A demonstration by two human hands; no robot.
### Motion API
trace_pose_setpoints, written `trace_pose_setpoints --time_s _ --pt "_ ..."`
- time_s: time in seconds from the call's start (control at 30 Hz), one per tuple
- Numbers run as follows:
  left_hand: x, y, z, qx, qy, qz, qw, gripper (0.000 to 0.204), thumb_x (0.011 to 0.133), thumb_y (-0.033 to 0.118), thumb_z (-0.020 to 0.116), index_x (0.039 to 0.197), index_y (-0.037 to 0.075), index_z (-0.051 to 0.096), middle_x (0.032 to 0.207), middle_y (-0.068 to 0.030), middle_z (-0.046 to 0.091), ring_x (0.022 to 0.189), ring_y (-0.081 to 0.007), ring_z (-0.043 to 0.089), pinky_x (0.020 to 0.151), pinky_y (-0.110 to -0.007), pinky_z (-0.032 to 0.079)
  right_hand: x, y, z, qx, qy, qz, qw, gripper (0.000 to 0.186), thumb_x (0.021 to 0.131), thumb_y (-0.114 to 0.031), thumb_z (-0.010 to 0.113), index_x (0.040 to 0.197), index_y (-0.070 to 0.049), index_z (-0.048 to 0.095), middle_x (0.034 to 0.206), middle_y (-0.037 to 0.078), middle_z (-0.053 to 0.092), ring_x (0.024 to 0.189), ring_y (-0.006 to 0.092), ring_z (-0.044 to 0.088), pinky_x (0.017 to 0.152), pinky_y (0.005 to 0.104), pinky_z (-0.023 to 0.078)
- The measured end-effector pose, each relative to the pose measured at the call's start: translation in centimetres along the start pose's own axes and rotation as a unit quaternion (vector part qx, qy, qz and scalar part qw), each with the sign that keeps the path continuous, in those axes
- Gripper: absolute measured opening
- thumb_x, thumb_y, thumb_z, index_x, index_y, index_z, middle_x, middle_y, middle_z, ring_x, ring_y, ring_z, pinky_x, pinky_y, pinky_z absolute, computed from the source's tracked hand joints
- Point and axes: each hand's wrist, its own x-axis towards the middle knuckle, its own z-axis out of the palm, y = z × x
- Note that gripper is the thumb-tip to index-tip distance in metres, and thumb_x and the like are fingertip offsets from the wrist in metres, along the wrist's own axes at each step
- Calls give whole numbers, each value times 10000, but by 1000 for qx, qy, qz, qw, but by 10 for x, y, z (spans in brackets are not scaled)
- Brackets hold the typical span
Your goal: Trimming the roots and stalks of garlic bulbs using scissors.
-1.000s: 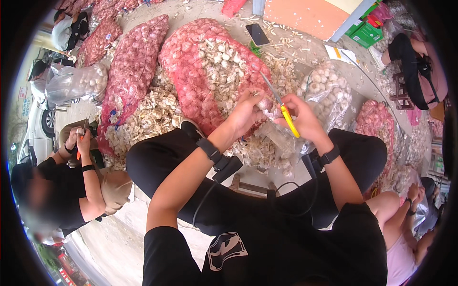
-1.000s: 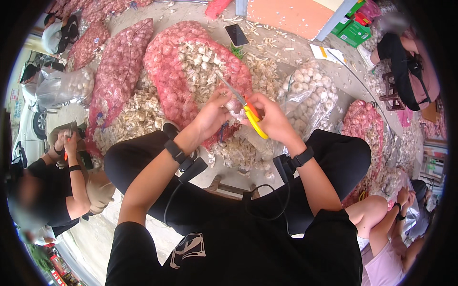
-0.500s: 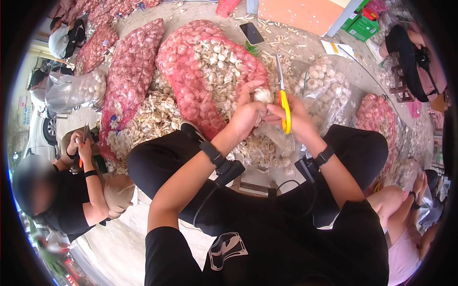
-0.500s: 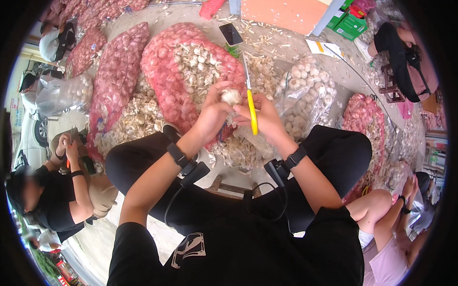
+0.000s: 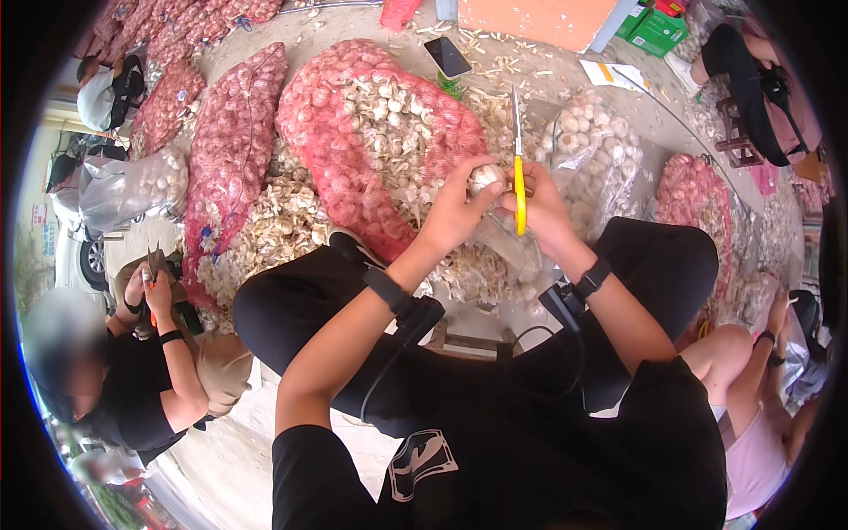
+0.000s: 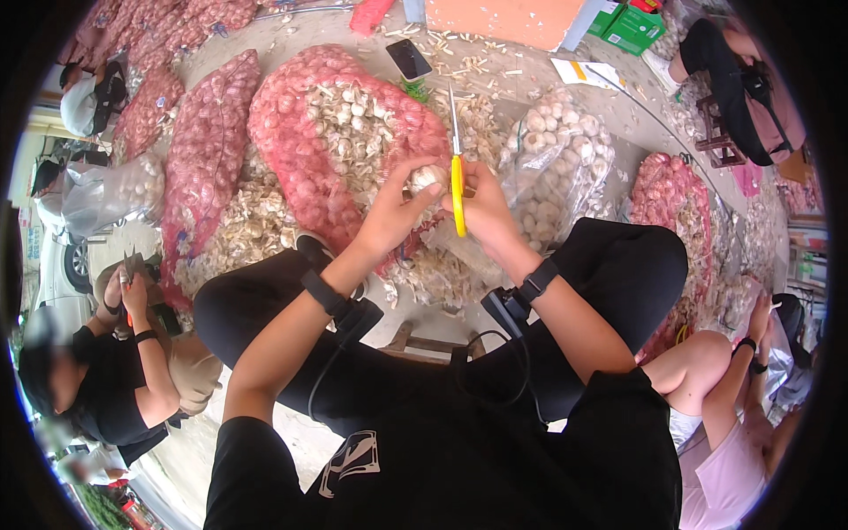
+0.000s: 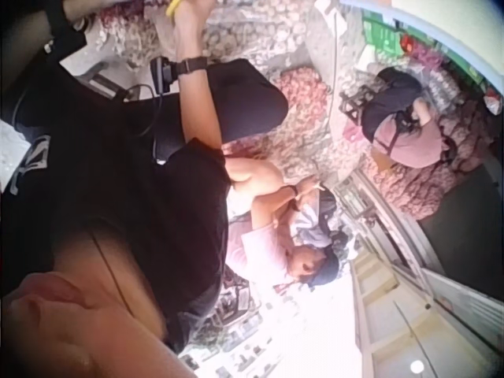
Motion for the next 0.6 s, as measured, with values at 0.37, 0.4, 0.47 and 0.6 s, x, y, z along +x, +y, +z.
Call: trace_pose_setpoints --time_s 0.37,0.4,0.47,0.6 --pt "-4 2 -1 -33 9 -52 998 427 929 107 710 1321 49 551 1218 -94 636 1133 -168 613 950 -305 500 9 10 -3 12 -1 5 1000 443 859 23 650 1253 20 447 1076 117 613 906 186 664 743 314 588" --pt "-2 0 -1 -44 6 -51 998 422 936 112 706 1323 53 549 1225 -92 631 1138 -176 614 956 -310 503 10 12 -5 12 0 5 1000 443 859 23 650 1253 20 447 1076 117 613 906 186 664 743 314 588" --pt "0 -1 -4 -143 5 -121 982 423 951 136 691 1336 57 535 1237 -94 621 1133 -184 616 966 -321 507 13 18 -8 -53 31 -26 998 405 868 14 650 1229 6 467 1020 99 641 871 164 657 692 291 548" --pt "-3 7 -1 -230 -18 -200 952 450 998 226 636 1380 52 474 1281 -95 586 1146 -194 604 995 -343 511 13 16 -5 -109 35 -68 991 387 871 -2 671 1211 -7 486 996 85 657 841 147 646 659 279 513"
